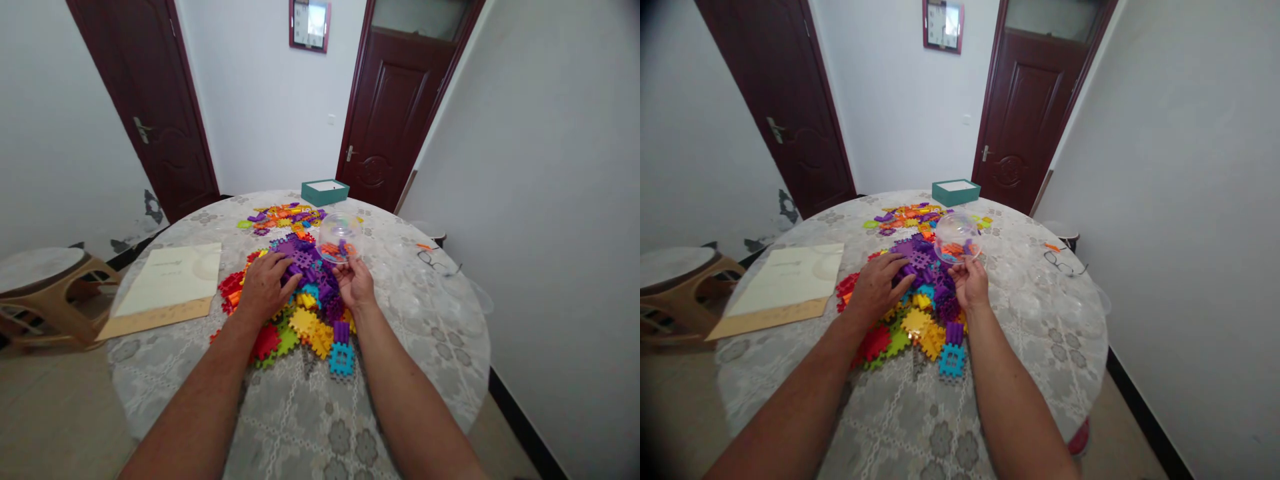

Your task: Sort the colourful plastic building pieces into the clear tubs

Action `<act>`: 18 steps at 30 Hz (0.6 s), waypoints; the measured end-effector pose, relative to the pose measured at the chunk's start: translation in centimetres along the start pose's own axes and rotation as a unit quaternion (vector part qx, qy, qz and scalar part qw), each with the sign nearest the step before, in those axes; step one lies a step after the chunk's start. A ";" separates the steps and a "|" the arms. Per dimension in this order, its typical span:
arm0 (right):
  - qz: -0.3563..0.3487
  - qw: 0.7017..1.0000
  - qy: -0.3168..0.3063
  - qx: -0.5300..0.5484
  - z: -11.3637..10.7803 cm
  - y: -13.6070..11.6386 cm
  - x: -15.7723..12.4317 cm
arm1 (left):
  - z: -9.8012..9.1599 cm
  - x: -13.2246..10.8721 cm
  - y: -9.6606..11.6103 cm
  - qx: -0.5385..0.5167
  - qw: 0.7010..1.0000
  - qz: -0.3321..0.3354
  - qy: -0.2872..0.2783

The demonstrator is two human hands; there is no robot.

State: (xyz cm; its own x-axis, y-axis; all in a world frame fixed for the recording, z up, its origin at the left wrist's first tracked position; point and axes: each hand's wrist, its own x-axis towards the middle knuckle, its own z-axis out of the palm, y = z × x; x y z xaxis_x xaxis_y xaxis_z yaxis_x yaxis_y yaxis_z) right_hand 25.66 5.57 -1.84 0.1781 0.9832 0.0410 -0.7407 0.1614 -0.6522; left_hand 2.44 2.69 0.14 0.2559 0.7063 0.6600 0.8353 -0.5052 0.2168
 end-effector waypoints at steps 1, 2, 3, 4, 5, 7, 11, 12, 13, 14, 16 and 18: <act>-0.006 1.000 -0.012 -0.004 0.2 0.2 -0.2 | 0.1 0.0 -0.1 0.008 1.000 -0.011 0.007; -0.009 1.000 -0.023 -0.007 0.5 0.3 -0.3 | 0.2 0.0 -0.2 0.015 1.000 -0.021 0.016; -0.010 0.999 -0.032 -0.008 0.7 0.5 -0.5 | 0.3 0.0 -0.3 0.020 0.999 -0.028 0.023; -0.010 0.999 -0.037 -0.009 0.8 0.6 -0.5 | 0.4 0.1 -0.4 0.022 0.999 -0.031 0.029; -0.008 0.999 -0.040 -0.007 1.0 0.7 -0.6 | 0.5 0.1 -0.5 0.021 0.999 -0.028 0.030; -0.003 0.999 -0.037 0.003 1.0 0.7 -0.5 | 0.6 0.1 -0.5 0.015 0.999 -0.015 0.027; -0.004 1.000 -0.014 0.016 1.1 0.1 -0.3 | 0.4 0.2 -0.3 0.014 0.999 -0.023 0.032; -0.007 1.000 -0.014 0.008 1.2 -0.1 -0.3 | 0.3 0.2 -0.2 0.018 0.999 -0.033 0.038; -0.012 1.000 -0.017 -0.004 1.3 -0.3 -0.3 | 0.2 0.2 -0.2 0.023 0.998 -0.042 0.043; -0.019 0.999 -0.021 -0.021 1.5 -0.5 -0.4 | 0.1 0.2 -0.1 0.027 0.997 -0.046 0.047; -0.040 0.997 -0.023 -0.069 2.0 -0.9 -0.6 | 0.0 0.2 0.1 0.029 0.998 -0.040 0.048; -0.069 0.990 -0.010 -0.124 2.5 -1.3 -1.0 | -0.1 0.2 0.6 0.028 0.998 -0.022 0.045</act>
State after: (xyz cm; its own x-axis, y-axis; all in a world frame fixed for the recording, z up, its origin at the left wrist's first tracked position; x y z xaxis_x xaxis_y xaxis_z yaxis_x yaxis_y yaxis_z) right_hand 24.83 4.60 0.87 0.2520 0.9549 0.1570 -0.5283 0.2717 -0.8044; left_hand 2.92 2.50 0.48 0.1757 0.6788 0.7130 0.8716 -0.4439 0.2079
